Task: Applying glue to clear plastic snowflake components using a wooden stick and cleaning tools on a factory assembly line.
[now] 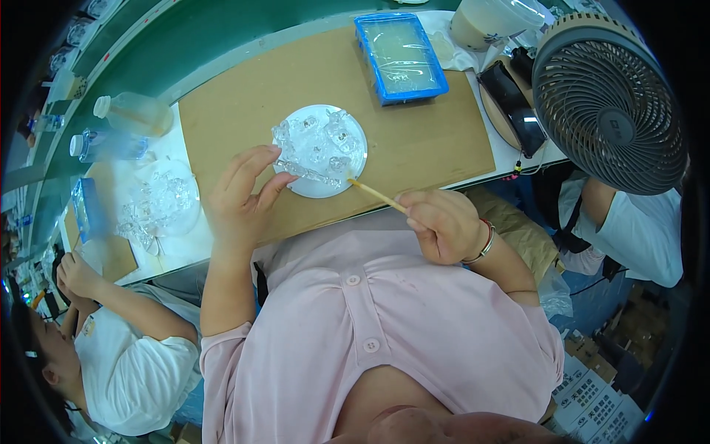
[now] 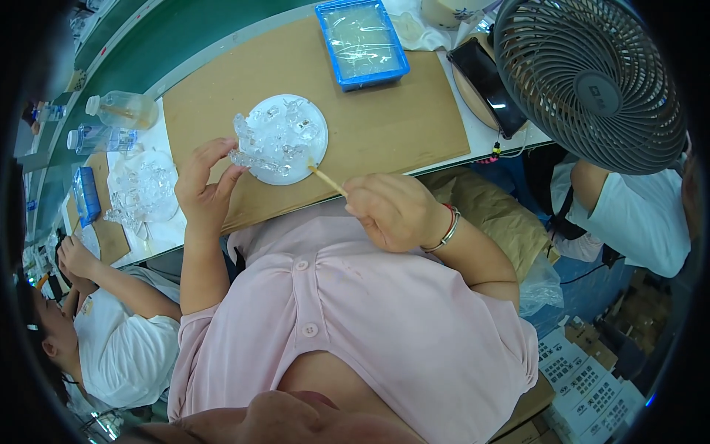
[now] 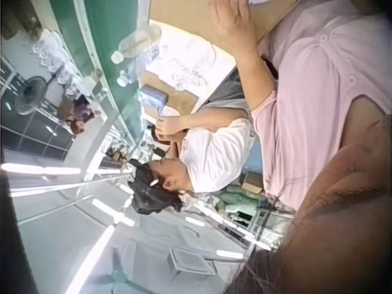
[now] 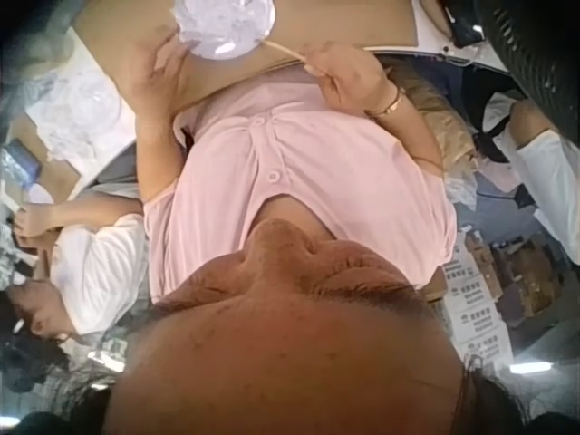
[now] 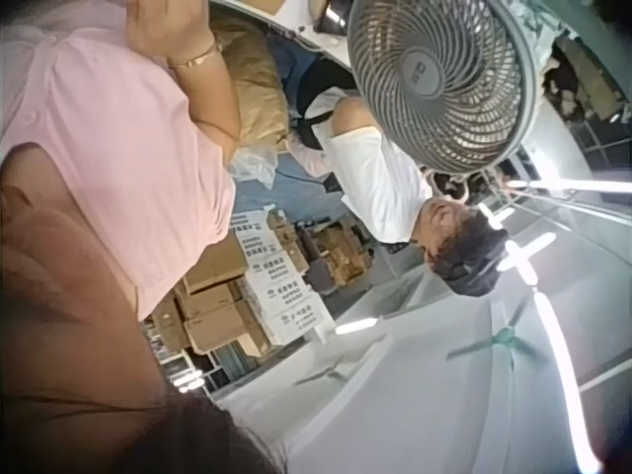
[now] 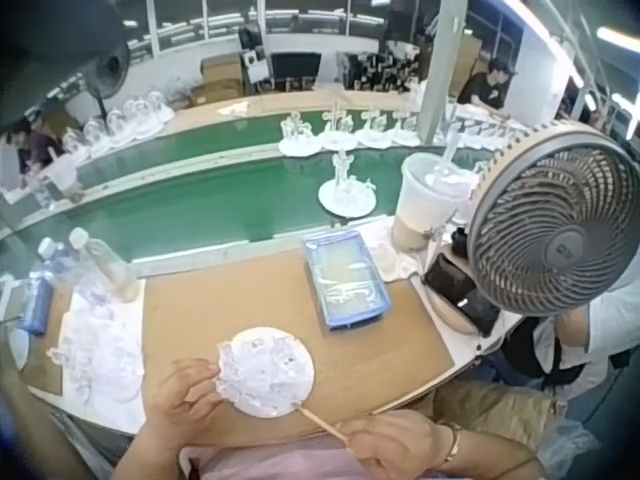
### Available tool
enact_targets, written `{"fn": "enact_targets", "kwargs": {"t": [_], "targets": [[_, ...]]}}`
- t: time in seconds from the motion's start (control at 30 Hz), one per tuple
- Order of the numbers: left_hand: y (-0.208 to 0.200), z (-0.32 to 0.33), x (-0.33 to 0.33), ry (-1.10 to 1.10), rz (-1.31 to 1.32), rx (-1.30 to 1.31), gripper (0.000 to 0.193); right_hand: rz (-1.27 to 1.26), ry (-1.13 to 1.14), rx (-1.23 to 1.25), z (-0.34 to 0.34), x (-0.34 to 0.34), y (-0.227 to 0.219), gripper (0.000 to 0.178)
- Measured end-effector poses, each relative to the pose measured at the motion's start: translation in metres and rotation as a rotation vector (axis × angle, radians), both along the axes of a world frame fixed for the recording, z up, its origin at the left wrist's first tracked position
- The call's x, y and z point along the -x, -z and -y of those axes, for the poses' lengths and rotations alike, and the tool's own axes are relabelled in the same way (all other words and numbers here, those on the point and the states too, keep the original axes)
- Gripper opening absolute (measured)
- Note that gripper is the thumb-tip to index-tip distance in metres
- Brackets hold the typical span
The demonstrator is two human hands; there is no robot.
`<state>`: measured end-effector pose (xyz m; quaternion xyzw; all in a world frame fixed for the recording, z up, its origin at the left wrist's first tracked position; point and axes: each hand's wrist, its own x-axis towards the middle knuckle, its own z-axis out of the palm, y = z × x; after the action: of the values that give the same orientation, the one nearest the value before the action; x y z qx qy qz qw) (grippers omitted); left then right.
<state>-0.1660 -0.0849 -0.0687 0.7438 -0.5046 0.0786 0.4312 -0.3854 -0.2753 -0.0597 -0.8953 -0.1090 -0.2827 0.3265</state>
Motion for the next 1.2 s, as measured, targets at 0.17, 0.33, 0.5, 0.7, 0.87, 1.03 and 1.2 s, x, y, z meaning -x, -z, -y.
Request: {"fn": "enact_targets", "kwargs": {"t": [0.17, 0.33, 0.5, 0.7, 0.87, 1.03, 1.2], "targets": [[0.001, -0.005, 0.008, -0.021, -0.029, 0.019, 0.033, -0.006, -0.047, -0.038, -0.006, -0.006, 0.005, 0.018], [-0.001, -0.004, 0.015, -0.025, 0.007, 0.029, 0.031, 0.033, -0.020, -0.044, -0.004, -0.012, 0.012, 0.017], [0.001, -0.001, 0.015, -0.043, 0.051, 0.058, 0.027, -0.022, 0.056, -0.033, 0.014, 0.001, -0.008, 0.012], [0.006, 0.014, 0.018, -0.097, 0.075, 0.109, 0.027, 0.152, 0.339, -0.183, 0.035, 0.014, -0.030, 0.015], [0.006, 0.016, 0.021, -0.059, -0.019, 0.073, 0.031, 0.145, 0.564, -0.124, 0.062, -0.006, -0.031, 0.012], [-0.008, 0.004, 0.016, -0.088, -0.112, -0.031, 0.038, 0.082, 0.576, -0.042, 0.077, -0.030, -0.018, 0.012], [-0.012, 0.006, 0.005, -0.004, -0.093, -0.096, 0.051, 0.067, 0.563, -0.059, 0.079, -0.033, -0.018, 0.013]]}}
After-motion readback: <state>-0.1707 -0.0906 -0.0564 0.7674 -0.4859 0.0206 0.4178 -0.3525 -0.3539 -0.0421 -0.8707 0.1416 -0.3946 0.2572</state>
